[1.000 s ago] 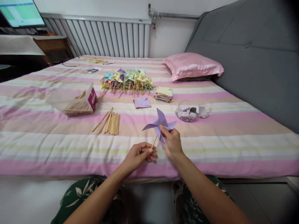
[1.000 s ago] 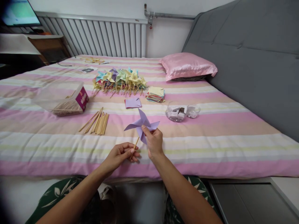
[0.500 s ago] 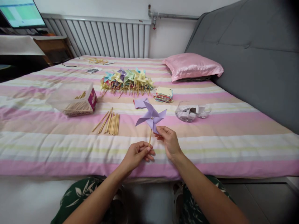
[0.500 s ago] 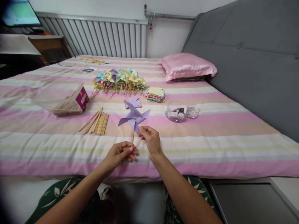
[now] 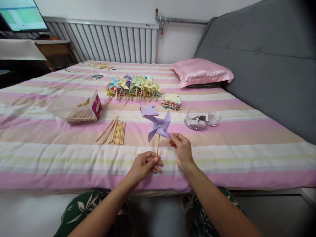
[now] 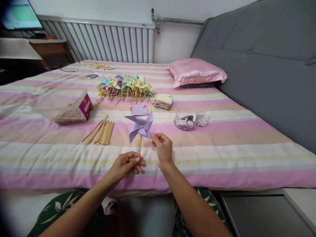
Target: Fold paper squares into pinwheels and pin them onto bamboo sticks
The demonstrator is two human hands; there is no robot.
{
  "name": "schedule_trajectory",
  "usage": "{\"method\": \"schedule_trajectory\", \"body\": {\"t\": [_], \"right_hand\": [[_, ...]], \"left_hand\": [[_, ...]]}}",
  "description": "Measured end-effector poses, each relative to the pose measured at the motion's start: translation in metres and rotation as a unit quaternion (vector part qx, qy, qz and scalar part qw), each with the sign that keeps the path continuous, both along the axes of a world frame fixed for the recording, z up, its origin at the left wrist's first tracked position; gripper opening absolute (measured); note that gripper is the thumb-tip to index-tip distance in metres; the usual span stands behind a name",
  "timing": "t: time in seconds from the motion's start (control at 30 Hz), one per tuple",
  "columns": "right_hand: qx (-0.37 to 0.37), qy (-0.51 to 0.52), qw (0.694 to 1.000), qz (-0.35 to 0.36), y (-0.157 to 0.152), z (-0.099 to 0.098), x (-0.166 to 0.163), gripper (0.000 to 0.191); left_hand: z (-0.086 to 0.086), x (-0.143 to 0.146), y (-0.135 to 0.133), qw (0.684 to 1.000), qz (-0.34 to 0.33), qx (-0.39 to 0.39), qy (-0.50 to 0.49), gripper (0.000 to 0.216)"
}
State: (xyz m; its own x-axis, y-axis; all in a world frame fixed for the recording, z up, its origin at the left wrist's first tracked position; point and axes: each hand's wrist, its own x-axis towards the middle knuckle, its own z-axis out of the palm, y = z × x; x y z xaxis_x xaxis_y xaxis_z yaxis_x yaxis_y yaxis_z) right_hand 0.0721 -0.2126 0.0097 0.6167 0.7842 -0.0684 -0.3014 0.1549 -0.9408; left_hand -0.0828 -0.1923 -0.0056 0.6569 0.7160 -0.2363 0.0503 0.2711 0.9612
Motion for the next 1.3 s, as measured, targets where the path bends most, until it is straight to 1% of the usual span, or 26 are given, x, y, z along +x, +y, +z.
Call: {"method": "schedule_trajectory", "body": {"t": [0.13,0.2,0.37,0.5,0.77,0.93,1.3], "right_hand": [[0.003,0.039,0.999,-0.004,-0.001,0.001,0.000,0.034],[-0.003,0.057,0.998,-0.001,-0.001,0.001,0.000,0.036],[-0.016,0.063,0.998,0.009,0.000,0.000,-0.001,0.031],[-0.022,0.062,0.998,0.018,0.000,-0.003,-0.002,0.027],[-0.034,0.053,0.997,0.039,-0.001,-0.007,-0.003,0.022],[-0.038,0.034,0.998,0.045,-0.001,-0.007,-0.003,0.023],[-0.035,0.032,0.997,0.067,-0.002,-0.006,-0.006,0.021]], "left_hand": [[0.004,0.001,-0.001,1.000,0.025,-0.006,0.003,0.032],[0.005,0.000,0.000,0.999,0.043,-0.003,0.004,0.031],[0.007,-0.006,0.007,0.996,0.084,0.012,-0.002,0.029],[0.009,-0.008,0.010,0.994,0.105,0.015,0.000,0.029],[0.011,-0.009,0.008,0.994,0.104,0.020,0.003,0.030],[0.011,-0.008,0.008,0.994,0.102,0.025,0.008,0.032],[0.011,-0.008,0.007,0.996,0.090,0.021,0.012,0.031]]}}
